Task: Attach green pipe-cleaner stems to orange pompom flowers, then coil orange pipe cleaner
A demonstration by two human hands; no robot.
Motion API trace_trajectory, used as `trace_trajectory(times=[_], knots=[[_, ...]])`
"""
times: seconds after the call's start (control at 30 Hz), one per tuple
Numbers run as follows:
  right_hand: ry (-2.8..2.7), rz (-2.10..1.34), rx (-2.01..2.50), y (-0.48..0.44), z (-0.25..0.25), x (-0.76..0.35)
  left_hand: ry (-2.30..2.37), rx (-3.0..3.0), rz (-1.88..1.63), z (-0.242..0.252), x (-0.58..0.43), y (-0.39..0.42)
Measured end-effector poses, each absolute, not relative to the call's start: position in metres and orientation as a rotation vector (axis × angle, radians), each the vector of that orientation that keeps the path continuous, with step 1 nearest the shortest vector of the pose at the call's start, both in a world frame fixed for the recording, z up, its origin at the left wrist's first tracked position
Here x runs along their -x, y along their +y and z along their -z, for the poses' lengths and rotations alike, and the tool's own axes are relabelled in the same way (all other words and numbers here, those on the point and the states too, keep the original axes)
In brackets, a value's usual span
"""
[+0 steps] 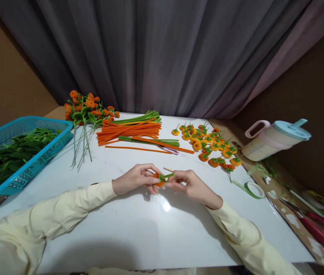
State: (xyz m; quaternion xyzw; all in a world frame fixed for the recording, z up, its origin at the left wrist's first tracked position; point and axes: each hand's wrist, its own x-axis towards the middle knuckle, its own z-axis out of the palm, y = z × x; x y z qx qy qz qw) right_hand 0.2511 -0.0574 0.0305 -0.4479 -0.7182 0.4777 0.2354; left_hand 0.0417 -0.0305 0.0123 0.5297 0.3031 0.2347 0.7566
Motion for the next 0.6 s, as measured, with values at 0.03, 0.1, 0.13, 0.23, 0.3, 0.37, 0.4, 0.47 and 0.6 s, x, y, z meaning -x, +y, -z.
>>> trace_trajectory(times=[0.03, 0.1, 0.13, 0.23, 0.3, 0.37, 0.4, 0.47, 0.6], knots=[[-1.954, -1.359, 1.216, -0.057, -0.030, -0.251, 0.661, -1.159, -0.517, -0.012, -0.042, -0.030], [-1.942, -1.419, 1.190, -0.055, -0.030, -0.253, 0.670, -1.184, -0.528, -0.013, -0.042, -0.030], [-1.940, -1.433, 1.174, -0.053, -0.030, -0.254, 0.680, -1.207, -0.530, -0.015, -0.043, -0.030], [-1.869, -1.458, 1.126, -0.047, -0.033, -0.260, 0.698, -1.293, -0.495, -0.020, -0.043, -0.028], [-1.795, -1.478, 1.110, -0.044, -0.036, -0.260, 0.689, -1.316, -0.450, -0.024, -0.043, -0.027], [-1.773, -1.509, 1.087, -0.042, -0.040, -0.256, 0.670, -1.288, -0.415, -0.026, -0.041, -0.025], [-1.789, -1.529, 1.065, -0.042, -0.042, -0.254, 0.661, -1.262, -0.405, -0.026, -0.041, -0.024], [-1.861, -1.535, 1.013, -0.042, -0.046, -0.247, 0.650, -1.196, -0.407, -0.027, -0.040, -0.024], [-2.090, -1.239, 0.984, -0.043, -0.050, -0.238, 0.635, -1.000, -0.487, -0.024, -0.040, -0.025]])
